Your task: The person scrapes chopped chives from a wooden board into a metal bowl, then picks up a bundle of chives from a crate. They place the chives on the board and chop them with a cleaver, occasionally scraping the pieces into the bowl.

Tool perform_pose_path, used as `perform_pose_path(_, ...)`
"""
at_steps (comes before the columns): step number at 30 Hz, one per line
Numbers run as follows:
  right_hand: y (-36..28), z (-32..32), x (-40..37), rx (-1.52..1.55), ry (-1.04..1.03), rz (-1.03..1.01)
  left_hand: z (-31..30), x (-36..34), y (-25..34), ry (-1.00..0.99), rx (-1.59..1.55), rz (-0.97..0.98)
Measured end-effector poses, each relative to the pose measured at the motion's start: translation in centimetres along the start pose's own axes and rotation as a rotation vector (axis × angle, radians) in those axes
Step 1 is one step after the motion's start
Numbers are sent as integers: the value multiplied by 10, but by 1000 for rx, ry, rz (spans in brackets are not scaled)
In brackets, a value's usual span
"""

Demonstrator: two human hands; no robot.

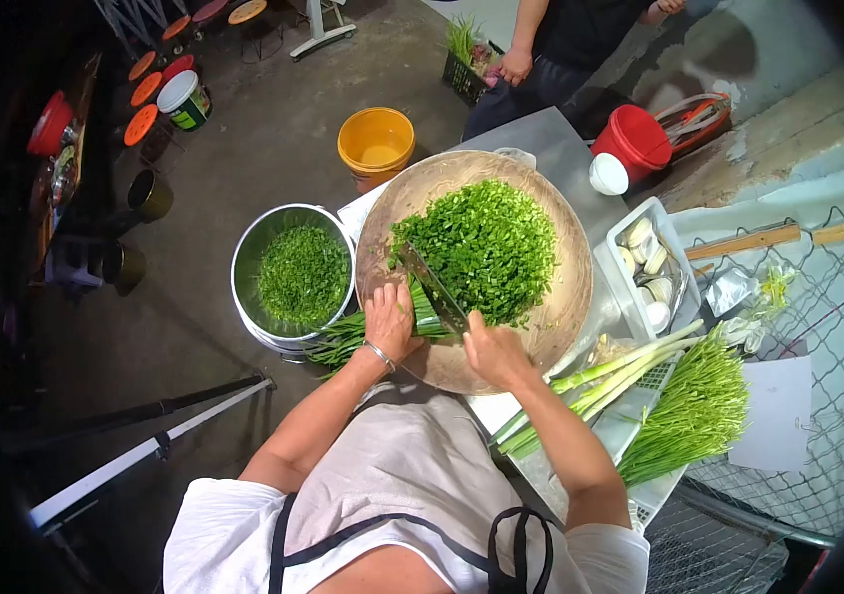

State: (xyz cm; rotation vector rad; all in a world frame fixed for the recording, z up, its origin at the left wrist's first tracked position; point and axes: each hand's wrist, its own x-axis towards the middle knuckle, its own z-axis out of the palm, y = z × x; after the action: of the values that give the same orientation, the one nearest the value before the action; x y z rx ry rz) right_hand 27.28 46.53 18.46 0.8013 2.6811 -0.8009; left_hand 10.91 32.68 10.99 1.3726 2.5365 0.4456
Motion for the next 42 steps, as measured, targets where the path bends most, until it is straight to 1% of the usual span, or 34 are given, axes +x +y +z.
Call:
perform_pose_path(1, 3, -5, -4, -38, -61, 4, 2, 1, 3, 0, -15, -5)
perform_pose_path(2, 13, -6, -4, -59, 32, -66, 4, 7, 9, 2, -32, -11)
perform_pose_path(4, 18, -17, 0, -85, 85, -55, 9, 25, 19, 27, -66, 0)
perform_pose_path(5, 18, -20, -2, -98, 108, -48, 10, 23, 20, 29, -66, 9)
perform_pose_path(7, 8, -34, -7, -81, 93, -37, -3, 24, 22, 47, -62, 23)
perform_pose_path(8, 2, -41, -10, -70, 78, -31, -12, 19, 20, -5, -106, 27)
perform_pose_path(11, -11, -61, -31, -32, 77, -28, -10, -2, 8, 176, -181, 154)
perform_pose_path(12, -16, -68, -39, -31, 84, -28, -7, -6, 8, 157, -198, 162)
perform_pose_path(13, -21, -75, -46, -31, 91, -29, 0, -9, 9, 192, -168, 163)
perform_pose_path(15, -34, -83, -56, -27, 65, -10, 13, -9, 13, 266, -111, 170)
perform_pose_path(16, -38, -85, -59, -27, 51, -8, 14, -10, 15, 221, -77, 155)
perform_pose_path(20, -39, -78, -55, -72, -24, 21, 22, -9, 18, 224, -4, 135)
perform_pose_path(23, -27, -73, -45, -11, -120, 85, 22, -10, 18, 217, 18, 154)
perform_pose_path(26, -26, -82, -33, 19, -191, 70, 23, -8, 18, 193, 11, 150)
perform_pose_path(29, -20, -58, -15, -4, -178, 82, 27, -7, 17, 179, 10, 145)
perform_pose_path(32, -1, 2, -6, -12, -22, 92, 29, -5, 17, 203, 8, 147)
perform_pose_path(35, 15, 20, -16, 15, 135, 27, 30, -13, 15, 219, -52, 170)
perform_pose_path(38, 13, 4, -17, 81, 120, 10, 4, -12, 8, 237, -191, 202)
perform_pose_path(40, -6, -23, -23, 99, 82, 28, 3, -13, 3, 238, -154, 162)
perform_pose_path(42, -28, -55, -38, 38, 56, 14, 13, -15, 3, 241, -144, 151)
